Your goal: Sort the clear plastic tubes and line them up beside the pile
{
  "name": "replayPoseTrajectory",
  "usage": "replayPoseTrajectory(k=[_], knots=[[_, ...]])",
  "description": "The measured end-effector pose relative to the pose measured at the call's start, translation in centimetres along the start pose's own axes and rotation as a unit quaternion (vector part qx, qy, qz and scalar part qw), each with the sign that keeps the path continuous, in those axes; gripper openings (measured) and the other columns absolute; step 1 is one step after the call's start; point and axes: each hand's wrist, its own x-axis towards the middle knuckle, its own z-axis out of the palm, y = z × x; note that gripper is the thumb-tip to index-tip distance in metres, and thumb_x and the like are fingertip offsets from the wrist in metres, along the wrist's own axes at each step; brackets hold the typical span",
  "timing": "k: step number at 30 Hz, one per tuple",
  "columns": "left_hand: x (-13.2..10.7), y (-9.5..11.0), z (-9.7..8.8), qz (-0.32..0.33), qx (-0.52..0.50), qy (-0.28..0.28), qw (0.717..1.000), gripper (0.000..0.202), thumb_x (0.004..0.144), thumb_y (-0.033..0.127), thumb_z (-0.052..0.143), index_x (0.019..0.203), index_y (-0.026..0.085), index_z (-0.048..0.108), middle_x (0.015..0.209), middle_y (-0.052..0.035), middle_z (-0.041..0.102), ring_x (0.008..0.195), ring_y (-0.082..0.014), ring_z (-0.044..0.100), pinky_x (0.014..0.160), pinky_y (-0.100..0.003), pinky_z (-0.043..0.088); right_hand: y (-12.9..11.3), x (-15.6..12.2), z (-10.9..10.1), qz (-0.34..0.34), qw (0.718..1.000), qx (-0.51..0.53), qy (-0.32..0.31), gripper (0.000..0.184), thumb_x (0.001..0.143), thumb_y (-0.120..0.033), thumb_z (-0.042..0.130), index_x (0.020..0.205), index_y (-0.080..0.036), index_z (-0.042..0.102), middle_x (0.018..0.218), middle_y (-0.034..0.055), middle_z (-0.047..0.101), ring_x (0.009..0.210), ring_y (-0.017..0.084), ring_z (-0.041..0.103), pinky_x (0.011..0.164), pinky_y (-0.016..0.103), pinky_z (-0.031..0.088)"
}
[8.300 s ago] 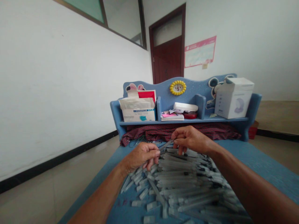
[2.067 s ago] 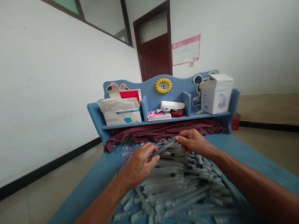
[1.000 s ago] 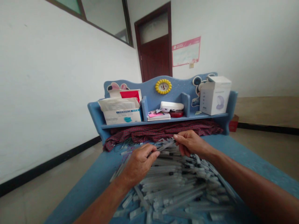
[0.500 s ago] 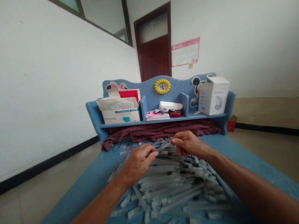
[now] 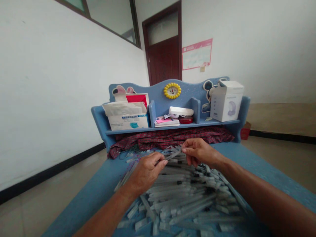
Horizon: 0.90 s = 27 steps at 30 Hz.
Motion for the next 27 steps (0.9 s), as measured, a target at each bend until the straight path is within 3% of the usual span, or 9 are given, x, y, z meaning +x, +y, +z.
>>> replayPoseTrajectory(k=[2,5,8,12,14,17,20,27], knots=[[0.04,-0.05,0.01,-0.004,-0.003,0.002,1.000,0.021,0.085,0.030,0.045,0.074,0.018,0.058,0.070,0.0001,0.058,0.068,-0.0141,0.055,0.063,-0.024,0.038,-0.06,-0.06,-0.01,0.003,1.000,-0.003,-0.002,0.032,0.079,-0.049,0.056,0.083,-0.018,0.051,0.045,-0.0043,0.060,0.030,0.008,0.048,0.031,0.015,0.029],[0.04,-0.06,0.03,-0.008,-0.004,0.001,1.000,0.021,0.085,0.030,0.046,0.073,0.018,0.058,0.071,0.0001,0.058,0.068,-0.0141,0.055,0.064,-0.024,0.038,-0.13,-0.14,0.13,0.011,0.999,-0.034,0.013,0.038,0.084,-0.053,0.045,0.072,-0.017,0.050,0.040,-0.0037,0.056,0.027,0.007,0.043,0.028,0.015,0.024],[0.00,-0.01,0.06,-0.006,-0.007,-0.003,1.000,0.022,0.085,0.031,0.045,0.072,0.018,0.057,0.069,0.0006,0.058,0.068,-0.0140,0.055,0.064,-0.024,0.038,-0.14,-0.12,0.28,0.005,0.999,-0.029,0.027,0.037,0.080,-0.050,0.052,0.064,-0.017,0.048,0.037,-0.0042,0.054,0.025,0.006,0.040,0.028,0.015,0.024],[-0.03,0.00,0.00,-0.011,-0.007,-0.002,1.000,0.020,0.084,0.031,0.045,0.073,0.019,0.057,0.068,0.0010,0.058,0.067,-0.0141,0.055,0.062,-0.024,0.038,-0.10,-0.07,0.20,-0.001,1.000,0.021,0.010,0.033,0.075,-0.049,0.060,0.077,-0.018,0.050,0.044,-0.0042,0.059,0.029,0.007,0.045,0.030,0.015,0.028],[-0.01,0.02,-0.04,-0.012,-0.004,-0.002,1.000,0.021,0.085,0.031,0.045,0.073,0.019,0.058,0.069,0.0009,0.058,0.067,-0.0141,0.055,0.062,-0.024,0.038,-0.10,-0.10,0.14,0.004,1.000,0.011,0.011,0.036,0.079,-0.054,0.053,0.079,-0.018,0.050,0.043,-0.0035,0.059,0.028,0.008,0.045,0.030,0.015,0.026],[0.02,0.09,-0.07,-0.009,-0.002,-0.004,1.000,0.022,0.085,0.032,0.045,0.072,0.019,0.057,0.068,0.0009,0.058,0.067,-0.0142,0.055,0.062,-0.024,0.038,-0.20,-0.18,0.21,0.019,0.999,-0.024,0.031,0.043,0.084,-0.056,0.044,0.068,-0.017,0.051,0.037,-0.0028,0.054,0.024,0.007,0.039,0.028,0.016,0.022],[0.02,0.10,-0.06,-0.009,-0.004,-0.009,1.000,0.022,0.084,0.032,0.045,0.071,0.019,0.057,0.067,0.0012,0.058,0.066,-0.0142,0.055,0.062,-0.024,0.039,-0.34,-0.19,0.31,0.023,0.999,-0.019,0.034,0.036,0.080,-0.048,0.053,0.063,-0.017,0.049,0.037,-0.0039,0.054,0.025,0.005,0.038,0.028,0.016,0.022],[0.06,-0.30,-0.16,-0.021,-0.018,-0.005,1.000,0.022,0.085,0.030,0.046,0.071,0.018,0.058,0.066,0.0019,0.058,0.062,-0.0127,0.053,0.059,-0.022,0.038,-0.32,0.00,-0.16,-0.021,0.995,0.093,0.021,0.023,0.065,-0.029,0.065,0.076,-0.017,0.049,0.057,-0.0001,0.066,0.038,0.010,0.055,0.031,0.015,0.030]])
